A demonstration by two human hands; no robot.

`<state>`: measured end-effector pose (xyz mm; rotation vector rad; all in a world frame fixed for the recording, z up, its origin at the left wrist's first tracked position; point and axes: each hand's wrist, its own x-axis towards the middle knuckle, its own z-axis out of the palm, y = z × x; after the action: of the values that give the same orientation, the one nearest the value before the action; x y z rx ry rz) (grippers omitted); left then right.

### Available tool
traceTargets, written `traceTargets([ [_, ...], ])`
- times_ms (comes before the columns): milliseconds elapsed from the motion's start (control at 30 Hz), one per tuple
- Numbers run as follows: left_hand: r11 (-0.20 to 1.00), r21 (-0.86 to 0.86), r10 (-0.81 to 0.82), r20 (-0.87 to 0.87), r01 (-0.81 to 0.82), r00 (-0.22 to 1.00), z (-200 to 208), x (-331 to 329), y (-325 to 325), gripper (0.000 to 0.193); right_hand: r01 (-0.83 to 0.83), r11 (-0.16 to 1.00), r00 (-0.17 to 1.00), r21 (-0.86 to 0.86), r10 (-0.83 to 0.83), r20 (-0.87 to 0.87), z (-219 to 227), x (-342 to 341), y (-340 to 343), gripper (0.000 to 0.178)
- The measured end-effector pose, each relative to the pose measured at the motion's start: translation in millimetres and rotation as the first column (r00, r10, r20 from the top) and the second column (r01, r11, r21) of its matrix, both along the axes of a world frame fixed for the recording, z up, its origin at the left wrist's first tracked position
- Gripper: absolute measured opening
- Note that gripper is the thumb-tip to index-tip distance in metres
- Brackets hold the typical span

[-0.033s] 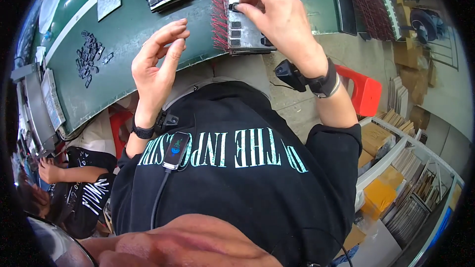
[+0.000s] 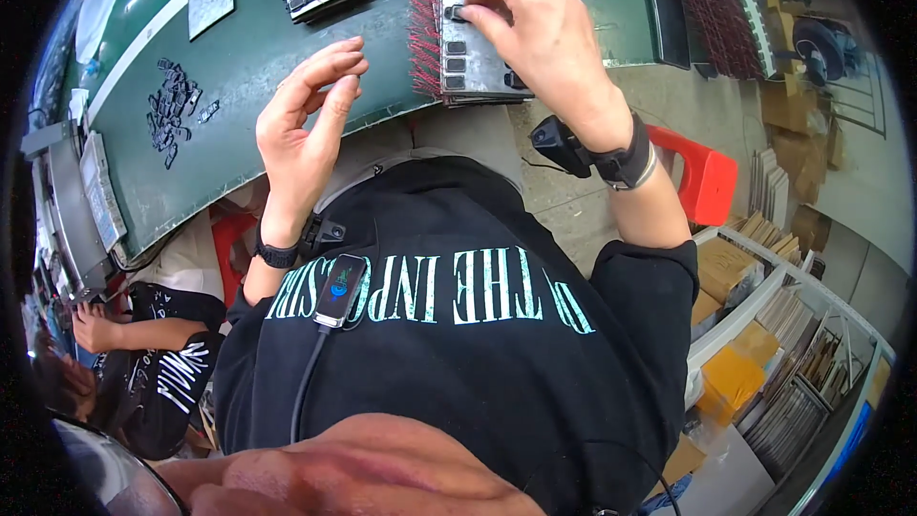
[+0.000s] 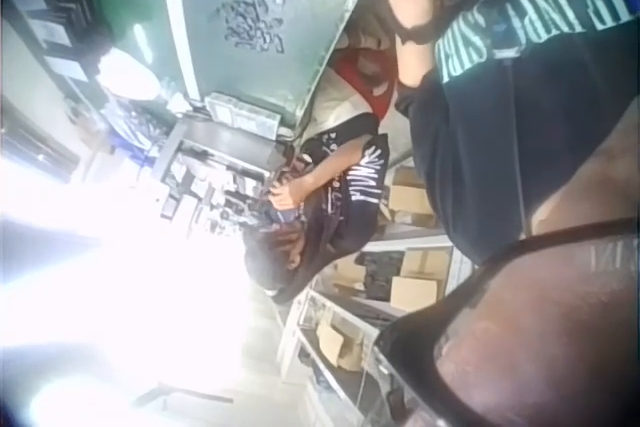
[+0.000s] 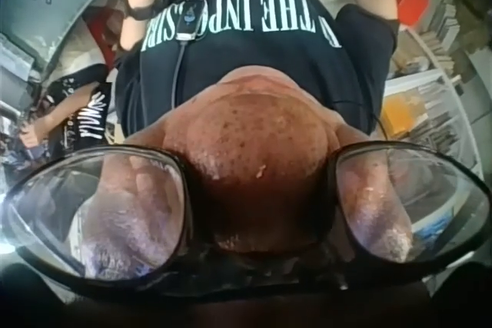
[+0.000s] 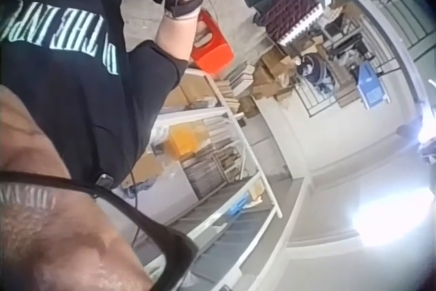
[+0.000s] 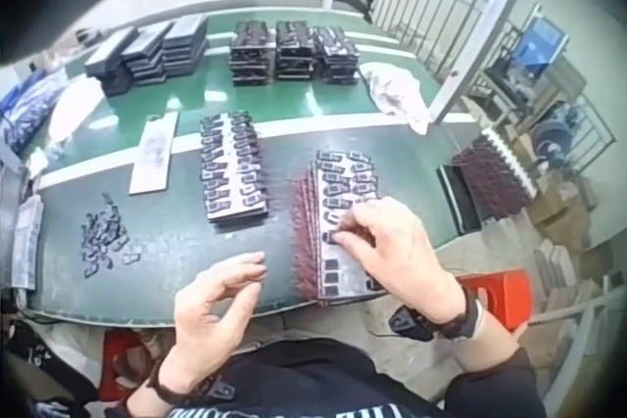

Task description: The person wipes their hands with a cloth, picks up a small black component, and joins it to a wire on a metal plate. They repeat this process, picking up components from a pile and attaching them to wires on the plate one at a time.

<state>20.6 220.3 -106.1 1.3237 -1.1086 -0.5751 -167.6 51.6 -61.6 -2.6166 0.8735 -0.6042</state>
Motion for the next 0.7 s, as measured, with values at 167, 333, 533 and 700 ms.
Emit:
traceTargets([
  [167, 1.0, 0.023, -0.011, 0.053, 0.009, 0.999, -3, -1, -2, 0.019, -0.038, 0.981, 0.999, -0.192, 0.044, 0.023, -7, -2, -7, 0.013],
  [333, 0.999, 0.05, -0.01, 0.027, 0.009, 1.0, -7, -1, -1, 0.017, -0.09, 0.975, 0.996, -0.201, 0.086, -0.029, -2, -9, -3, 0.011],
  [533, 0.997, 0.078, -0.012, 0.099, 0.004, 0.995, -9, 4, 8, 0.016, -0.082, 0.983, 0.996, -0.167, 0.084, 0.004, 5, -5, -1, 0.014],
  [700, 0.965, 0.05, 0.234, 0.29, -0.259, 0.928, -18, 15, 28, 0.015, -0.184, 0.976, 0.983, -0.112, 0.181, -0.036, 9, -13, 28, 0.014],
])
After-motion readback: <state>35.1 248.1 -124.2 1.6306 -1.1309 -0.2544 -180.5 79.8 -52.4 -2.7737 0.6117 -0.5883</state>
